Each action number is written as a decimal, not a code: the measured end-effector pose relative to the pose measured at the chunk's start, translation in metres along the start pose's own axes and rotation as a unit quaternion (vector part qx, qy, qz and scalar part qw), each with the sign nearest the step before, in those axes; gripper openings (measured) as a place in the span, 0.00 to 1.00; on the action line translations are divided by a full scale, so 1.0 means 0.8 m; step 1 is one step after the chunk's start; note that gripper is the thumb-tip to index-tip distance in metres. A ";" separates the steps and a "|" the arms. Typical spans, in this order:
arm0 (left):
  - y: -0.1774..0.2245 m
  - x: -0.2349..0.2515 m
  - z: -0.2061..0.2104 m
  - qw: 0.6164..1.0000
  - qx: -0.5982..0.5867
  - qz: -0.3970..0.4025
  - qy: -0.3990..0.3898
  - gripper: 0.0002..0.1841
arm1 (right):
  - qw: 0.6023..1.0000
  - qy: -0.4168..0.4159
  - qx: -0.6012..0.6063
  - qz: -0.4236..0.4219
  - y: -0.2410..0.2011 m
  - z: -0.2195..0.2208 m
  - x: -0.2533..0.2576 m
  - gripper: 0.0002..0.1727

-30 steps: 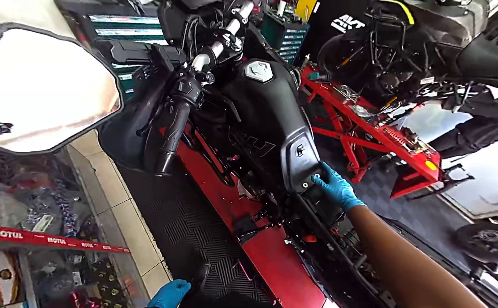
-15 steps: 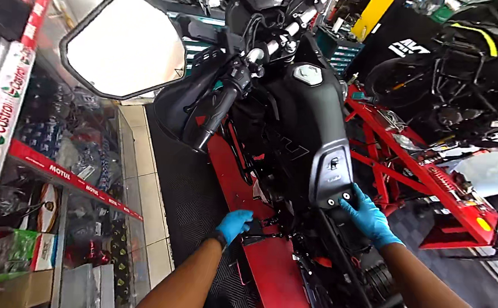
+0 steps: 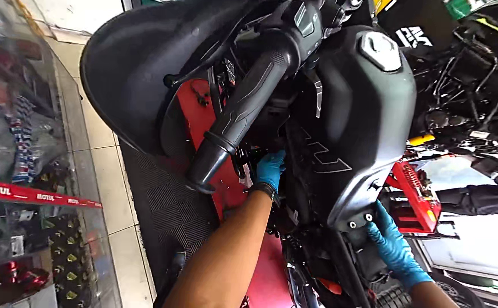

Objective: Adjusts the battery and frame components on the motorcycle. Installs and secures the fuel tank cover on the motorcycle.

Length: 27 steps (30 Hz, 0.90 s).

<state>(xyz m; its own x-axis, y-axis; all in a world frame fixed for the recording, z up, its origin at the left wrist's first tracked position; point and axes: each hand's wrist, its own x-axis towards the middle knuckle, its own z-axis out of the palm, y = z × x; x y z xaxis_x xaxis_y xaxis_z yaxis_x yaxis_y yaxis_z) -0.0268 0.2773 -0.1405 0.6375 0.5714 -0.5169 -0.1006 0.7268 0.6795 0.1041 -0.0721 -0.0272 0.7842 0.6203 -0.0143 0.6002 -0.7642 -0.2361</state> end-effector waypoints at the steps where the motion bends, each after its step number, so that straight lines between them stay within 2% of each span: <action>1: 0.000 0.001 0.000 1.000 0.006 0.000 -0.006 0.24 | 1.000 -0.001 -0.008 0.004 0.000 -0.001 -0.001 0.63; 8: 0.010 0.001 -0.014 0.992 0.118 0.024 -0.029 0.26 | 1.000 0.001 0.022 -0.003 -0.006 0.000 -0.003 0.61; 10: 0.010 0.005 -0.026 0.981 0.178 0.071 0.013 0.25 | 1.000 0.005 0.024 -0.003 -0.008 -0.001 -0.003 0.62; 12: 0.013 0.002 -0.034 0.973 0.181 0.126 0.067 0.23 | 1.000 0.010 0.019 -0.006 -0.007 0.001 -0.003 0.63; 15: 0.023 0.002 -0.033 0.970 0.174 0.153 0.071 0.48 | 1.000 0.008 0.021 -0.008 -0.007 0.002 -0.003 0.63; 16: 0.029 0.003 -0.030 0.970 0.169 0.159 0.077 0.54 | 1.000 0.007 0.028 -0.010 -0.005 0.002 -0.004 0.63; 22: 0.074 0.010 -0.009 0.938 0.220 0.207 0.169 0.64 | 1.000 0.004 0.018 -0.011 -0.001 0.001 -0.004 0.63; 25: 0.078 0.013 -0.016 0.934 0.248 0.196 0.166 0.67 | 1.000 0.011 0.015 -0.021 0.004 0.004 -0.004 0.62; 27: 0.084 0.012 -0.019 0.919 0.283 0.216 0.168 0.68 | 0.999 0.008 0.024 -0.026 0.006 0.004 -0.005 0.61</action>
<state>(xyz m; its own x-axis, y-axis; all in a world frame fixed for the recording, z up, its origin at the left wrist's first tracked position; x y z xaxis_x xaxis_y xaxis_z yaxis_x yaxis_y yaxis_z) -0.0391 0.3372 -0.1072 0.3502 0.9148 -0.2014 0.1847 0.1434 0.9723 0.1035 -0.0775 -0.0314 0.7543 0.6564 0.0151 0.6330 -0.7209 -0.2822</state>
